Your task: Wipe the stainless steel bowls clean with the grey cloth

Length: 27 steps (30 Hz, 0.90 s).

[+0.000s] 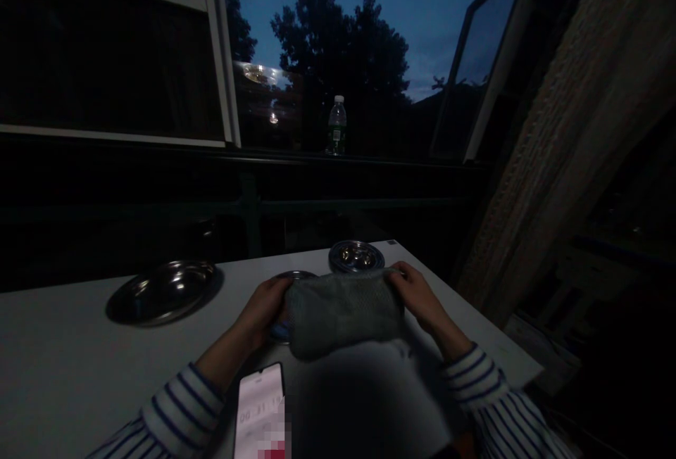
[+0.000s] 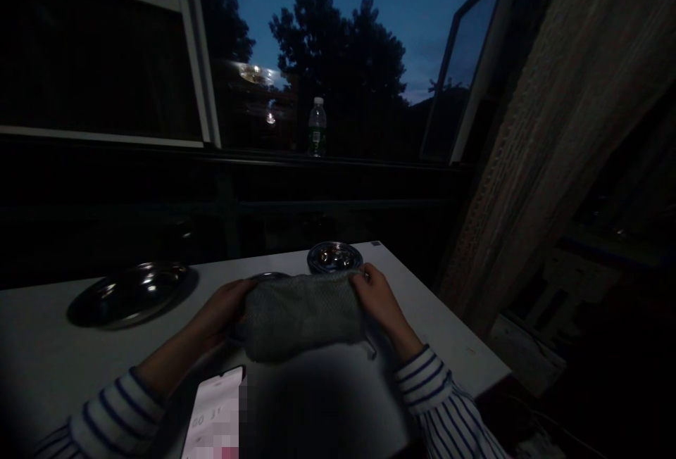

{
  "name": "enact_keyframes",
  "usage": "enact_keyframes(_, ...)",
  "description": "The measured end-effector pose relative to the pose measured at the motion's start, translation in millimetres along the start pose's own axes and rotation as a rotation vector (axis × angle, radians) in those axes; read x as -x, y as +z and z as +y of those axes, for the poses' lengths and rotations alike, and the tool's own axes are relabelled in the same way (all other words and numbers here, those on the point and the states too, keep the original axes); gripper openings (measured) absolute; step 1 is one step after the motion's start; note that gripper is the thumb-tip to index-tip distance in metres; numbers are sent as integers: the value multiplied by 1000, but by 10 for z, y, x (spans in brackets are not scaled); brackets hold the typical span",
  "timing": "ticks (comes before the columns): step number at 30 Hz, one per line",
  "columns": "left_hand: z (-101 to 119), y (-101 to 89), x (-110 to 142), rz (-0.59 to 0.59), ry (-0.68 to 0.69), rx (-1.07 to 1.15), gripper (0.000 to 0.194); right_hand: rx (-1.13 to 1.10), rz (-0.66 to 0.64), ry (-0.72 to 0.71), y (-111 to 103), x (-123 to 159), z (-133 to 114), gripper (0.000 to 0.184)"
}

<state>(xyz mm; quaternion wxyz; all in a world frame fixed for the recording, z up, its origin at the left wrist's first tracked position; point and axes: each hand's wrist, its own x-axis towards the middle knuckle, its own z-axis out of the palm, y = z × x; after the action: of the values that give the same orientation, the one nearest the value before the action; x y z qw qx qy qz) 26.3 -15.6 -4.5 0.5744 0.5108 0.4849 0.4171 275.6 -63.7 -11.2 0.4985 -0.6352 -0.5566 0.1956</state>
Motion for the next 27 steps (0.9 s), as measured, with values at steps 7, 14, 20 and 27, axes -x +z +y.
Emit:
enact_keyframes(7, -36, 232, 106, -237, -118, 287, 17, 103, -72, -211, 414, 348, -376, 14)
enact_keyframes(14, -15, 145, 115, -219, 24, 259, 26, 301, -310, -787, 563, 532, -265, 24)
enact_keyframes(20, 79, -48, 103, -411, 42, 60, 26, -138, -316, -329, 384, 283, -139, 77)
enact_keyframes(27, 86, -99, 167, -479, 56, -63, 36, -224, -501, -220, 469, 231, -209, 28)
